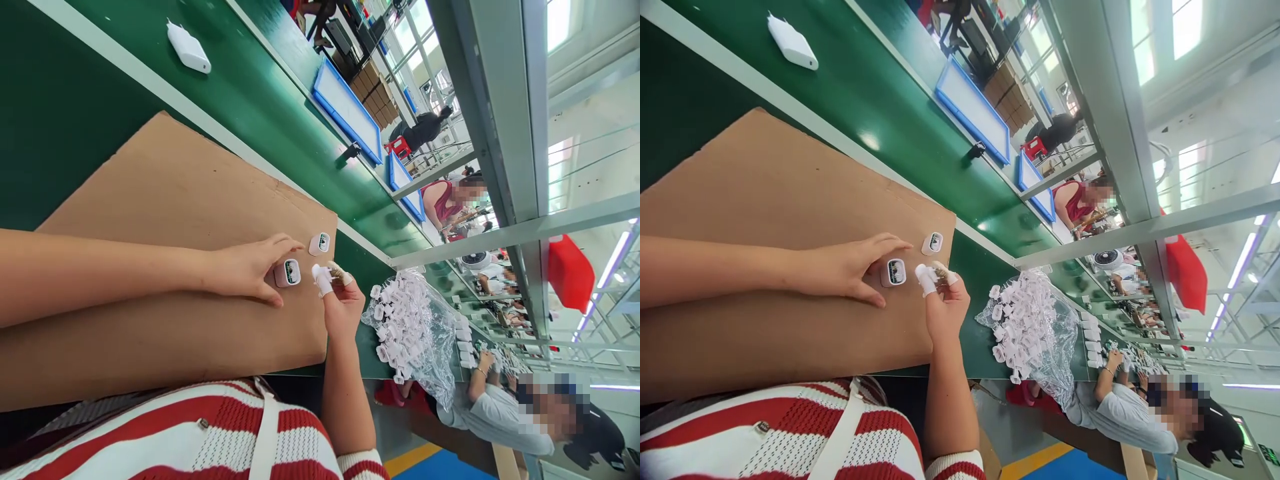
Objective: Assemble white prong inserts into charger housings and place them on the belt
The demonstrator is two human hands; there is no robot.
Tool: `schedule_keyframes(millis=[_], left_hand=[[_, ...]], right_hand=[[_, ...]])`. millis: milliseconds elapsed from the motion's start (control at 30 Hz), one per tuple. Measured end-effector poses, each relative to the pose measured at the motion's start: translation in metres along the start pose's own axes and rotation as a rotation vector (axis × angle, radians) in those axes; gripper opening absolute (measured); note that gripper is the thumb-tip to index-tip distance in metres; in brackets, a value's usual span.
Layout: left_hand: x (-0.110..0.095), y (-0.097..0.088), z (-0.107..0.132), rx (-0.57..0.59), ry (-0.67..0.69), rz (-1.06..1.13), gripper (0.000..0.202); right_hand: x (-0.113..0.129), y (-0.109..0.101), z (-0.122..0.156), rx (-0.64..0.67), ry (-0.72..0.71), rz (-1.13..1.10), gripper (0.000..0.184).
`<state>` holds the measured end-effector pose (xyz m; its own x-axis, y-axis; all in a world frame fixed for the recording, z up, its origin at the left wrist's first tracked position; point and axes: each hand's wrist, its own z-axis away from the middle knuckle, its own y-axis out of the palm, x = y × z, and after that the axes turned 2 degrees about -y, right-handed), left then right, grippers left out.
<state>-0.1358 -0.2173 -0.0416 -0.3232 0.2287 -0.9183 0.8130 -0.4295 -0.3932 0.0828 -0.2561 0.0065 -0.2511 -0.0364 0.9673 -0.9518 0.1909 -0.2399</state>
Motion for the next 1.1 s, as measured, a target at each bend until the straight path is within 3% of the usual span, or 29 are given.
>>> schedule_keyframes(millis=[100, 167, 300, 467, 667, 733, 833, 1000, 1100], left_hand=[[-0.002, -0.006, -0.001, 0.122, -0.032, 0.079, 0.062], [-0.001, -0.003, -0.002, 0.087, -0.064, 0.061, 0.050], [0.004, 0.009, -0.002, -0.050, -0.035, -0.038, 0.050], [0.013, 0.015, -0.001, -0.055, 0.079, -0.030, 0.041], [0.009, 0.011, 0.001, -0.041, 0.062, -0.005, 0.043], [0.008, 0.011, 0.001, -0.060, 0.076, -0.010, 0.041], [0.007, 0.012, 0.000, -0.094, 0.091, -0.022, 0.038], [0.004, 0.011, 0.000, -0.078, 0.063, -0.014, 0.032], [0.002, 0.010, 0.001, -0.077, 0.051, -0.025, 0.033]], right_hand=[[0.001, 0.002, 0.004, 0.049, -0.085, 0.087, 0.040], [0.004, 0.004, 0.004, 0.106, -0.158, 0.155, 0.029], [0.010, 0.002, 0.000, 0.170, -0.168, 0.120, 0.031], [0.017, -0.011, -0.004, 0.366, -0.095, 0.121, 0.024], [0.020, -0.012, -0.003, 0.382, -0.557, 0.776, 0.027], [0.021, -0.005, -0.005, 0.427, -0.641, 0.934, 0.025], [0.021, 0.004, -0.009, 0.480, -0.702, 1.056, 0.015], [0.025, 0.008, -0.011, 0.529, -0.832, 1.133, 0.021], [0.028, 0.005, -0.012, 0.515, -0.828, 1.135, 0.021]])
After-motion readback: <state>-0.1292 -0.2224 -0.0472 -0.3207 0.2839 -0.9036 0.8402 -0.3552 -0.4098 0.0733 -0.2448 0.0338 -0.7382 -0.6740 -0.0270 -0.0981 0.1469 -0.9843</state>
